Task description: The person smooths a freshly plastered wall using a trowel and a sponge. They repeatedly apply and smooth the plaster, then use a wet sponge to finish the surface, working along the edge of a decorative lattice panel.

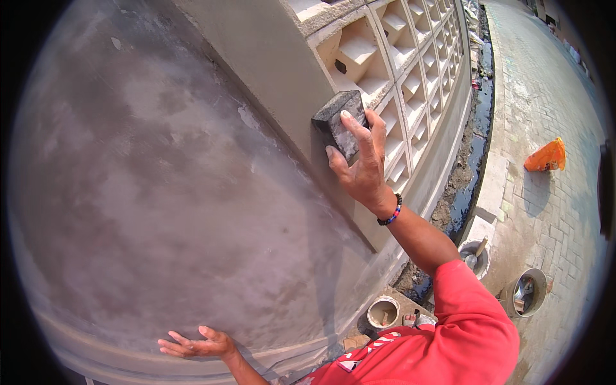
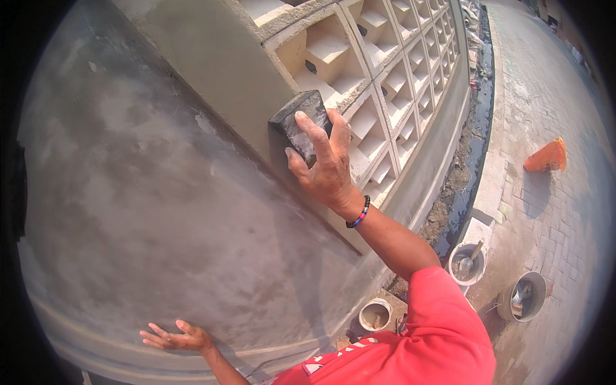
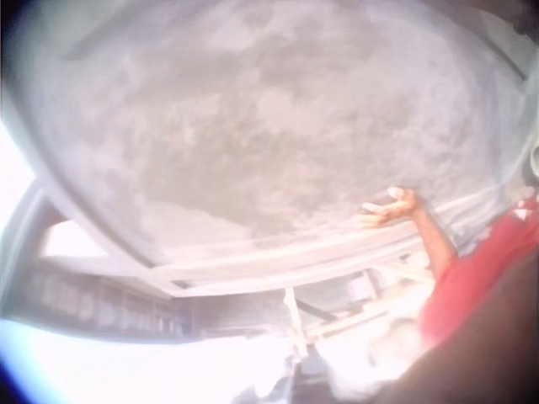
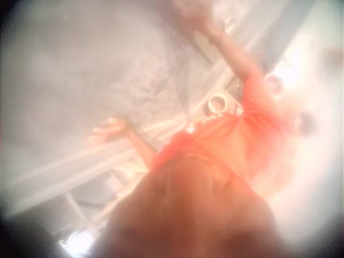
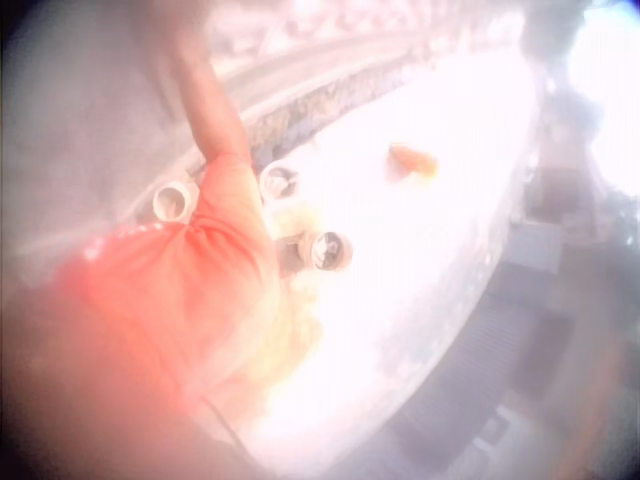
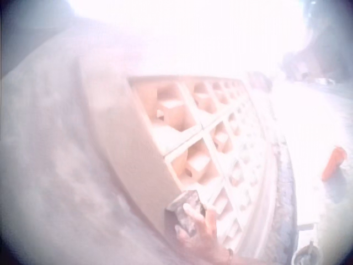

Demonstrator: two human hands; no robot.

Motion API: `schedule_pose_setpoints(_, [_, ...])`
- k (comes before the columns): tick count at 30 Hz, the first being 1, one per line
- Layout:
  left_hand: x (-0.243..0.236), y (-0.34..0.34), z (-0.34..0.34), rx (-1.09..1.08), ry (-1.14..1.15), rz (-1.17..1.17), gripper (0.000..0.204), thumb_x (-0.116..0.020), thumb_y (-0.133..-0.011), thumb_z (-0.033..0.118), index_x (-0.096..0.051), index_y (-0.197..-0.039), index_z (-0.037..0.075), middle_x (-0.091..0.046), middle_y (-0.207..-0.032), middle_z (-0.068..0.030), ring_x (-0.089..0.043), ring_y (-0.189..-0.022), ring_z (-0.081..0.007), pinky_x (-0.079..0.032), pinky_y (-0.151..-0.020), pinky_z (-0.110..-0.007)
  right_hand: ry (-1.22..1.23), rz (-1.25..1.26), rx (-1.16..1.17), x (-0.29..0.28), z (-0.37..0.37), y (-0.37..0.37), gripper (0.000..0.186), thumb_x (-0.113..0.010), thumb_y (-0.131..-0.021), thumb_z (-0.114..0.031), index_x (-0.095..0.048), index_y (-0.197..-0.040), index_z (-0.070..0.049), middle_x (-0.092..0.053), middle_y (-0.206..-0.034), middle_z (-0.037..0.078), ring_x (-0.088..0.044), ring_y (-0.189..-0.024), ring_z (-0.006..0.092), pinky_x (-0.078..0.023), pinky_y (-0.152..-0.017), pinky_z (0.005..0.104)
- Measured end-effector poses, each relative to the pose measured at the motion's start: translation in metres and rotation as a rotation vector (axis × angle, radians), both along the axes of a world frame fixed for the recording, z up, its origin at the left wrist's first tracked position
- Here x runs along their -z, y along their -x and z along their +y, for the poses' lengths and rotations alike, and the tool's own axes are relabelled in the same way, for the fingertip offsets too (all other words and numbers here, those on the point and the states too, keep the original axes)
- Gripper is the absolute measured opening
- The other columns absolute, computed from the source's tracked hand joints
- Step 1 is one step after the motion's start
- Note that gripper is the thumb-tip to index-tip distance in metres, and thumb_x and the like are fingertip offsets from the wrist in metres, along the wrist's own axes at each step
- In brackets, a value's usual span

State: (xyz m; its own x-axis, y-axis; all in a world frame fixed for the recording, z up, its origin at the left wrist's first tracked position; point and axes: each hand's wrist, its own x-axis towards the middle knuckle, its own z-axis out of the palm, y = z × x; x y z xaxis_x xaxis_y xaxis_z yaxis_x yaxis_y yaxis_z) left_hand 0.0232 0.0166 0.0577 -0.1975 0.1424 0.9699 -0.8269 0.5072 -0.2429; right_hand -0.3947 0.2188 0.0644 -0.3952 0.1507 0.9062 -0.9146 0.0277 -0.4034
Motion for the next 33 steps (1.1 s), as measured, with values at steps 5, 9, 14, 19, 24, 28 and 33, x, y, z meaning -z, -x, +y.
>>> schedule_pose_setpoints(5, [-0.001,0.006,0.008,-0.003,-0.038,0.023,0.059,-0.041,-0.104,0.039,-0.036,-0.149,0.002,-0.026,-0.158,-0.023,-0.019,-0.147,-0.045,-0.025,-0.115,-0.06,-0.024,-0.003,-0.018,0.062,0.004,-0.005,0.073,-0.079,-0.07,-0.009,-0.05,-0.137,-0.012,-0.039,-0.133,0.031,-0.042,-0.123,0.0455,-0.037,-0.103,0.0529])
schedule_pose_setpoints(9, [-0.003,0.007,0.006,0.014,-0.017,0.024,0.059,-0.041,-0.104,0.04,-0.035,-0.15,0.003,-0.026,-0.157,-0.0229,-0.02,-0.147,-0.0453,-0.026,-0.114,-0.06,-0.02,0.098,0.037,0.003,0.004,0.014,0.074,-0.08,-0.069,-0.01,-0.051,-0.137,-0.012,-0.04,-0.131,0.031,-0.043,-0.122,0.0452,-0.037,-0.103,0.0516])
schedule_pose_setpoints(14, [-0.001,0.005,0.003,0.018,0.015,0.007,0.059,-0.042,-0.104,0.041,-0.039,-0.147,0.002,-0.029,-0.157,-0.0216,-0.022,-0.146,-0.0447,-0.028,-0.114,-0.059,0.015,0.479,0.076,-0.191,0.01,0.049,0.067,-0.077,-0.075,-0.017,-0.052,-0.137,-0.023,-0.043,-0.123,0.026,-0.046,-0.115,0.0441,-0.042,-0.096,0.0515])
schedule_pose_setpoints(19, [0.005,-0.001,-0.001,0.009,-0.012,0.028,0.058,-0.044,-0.104,0.041,-0.041,-0.146,0.002,-0.03,-0.157,-0.0209,-0.022,-0.146,-0.0439,-0.027,-0.114,-0.059,0.026,0.318,0.086,-0.159,0.005,0.034,0.062,-0.073,-0.077,-0.016,-0.053,-0.135,-0.017,-0.049,-0.118,0.025,-0.049,-0.113,0.0414,-0.043,-0.096,0.0493])
schedule_pose_setpoints(24, [-0.002,0.006,0.001,0.032,0.016,0.03,0.057,-0.045,-0.103,0.039,-0.041,-0.147,0.002,-0.03,-0.157,-0.0206,-0.022,-0.147,-0.0422,-0.026,-0.114,-0.058,-0.025,-0.009,-0.011,0.065,0.01,0.002,0.073,-0.078,-0.071,-0.011,-0.048,-0.138,-0.017,-0.039,-0.133,0.027,-0.046,-0.119,0.0425,-0.041,-0.101,0.0503])
schedule_pose_setpoints(28, [-0.003,0.006,0.001,0.026,0.031,0.017,0.057,-0.045,-0.103,0.039,-0.041,-0.147,0.003,-0.03,-0.157,-0.0207,-0.022,-0.146,-0.0422,-0.025,-0.115,-0.058,-0.018,-0.088,-0.055,0.099,0.009,-0.007,0.073,-0.078,-0.072,-0.011,-0.048,-0.138,-0.018,-0.039,-0.133,0.029,-0.045,-0.12,0.0433,-0.041,-0.101,0.0506])
schedule_pose_setpoints(33, [-0.005,0.003,-0.003,0.047,0.093,-0.03,0.058,-0.044,-0.104,0.04,-0.04,-0.147,0.002,-0.031,-0.156,-0.0215,-0.022,-0.146,-0.0428,-0.025,-0.115,-0.058,-0.004,0.034,0.031,-0.009,0.003,0.01,0.072,-0.078,-0.072,-0.011,-0.048,-0.138,-0.016,-0.039,-0.133,0.03,-0.045,-0.12,0.0439,-0.04,-0.101,0.0508])
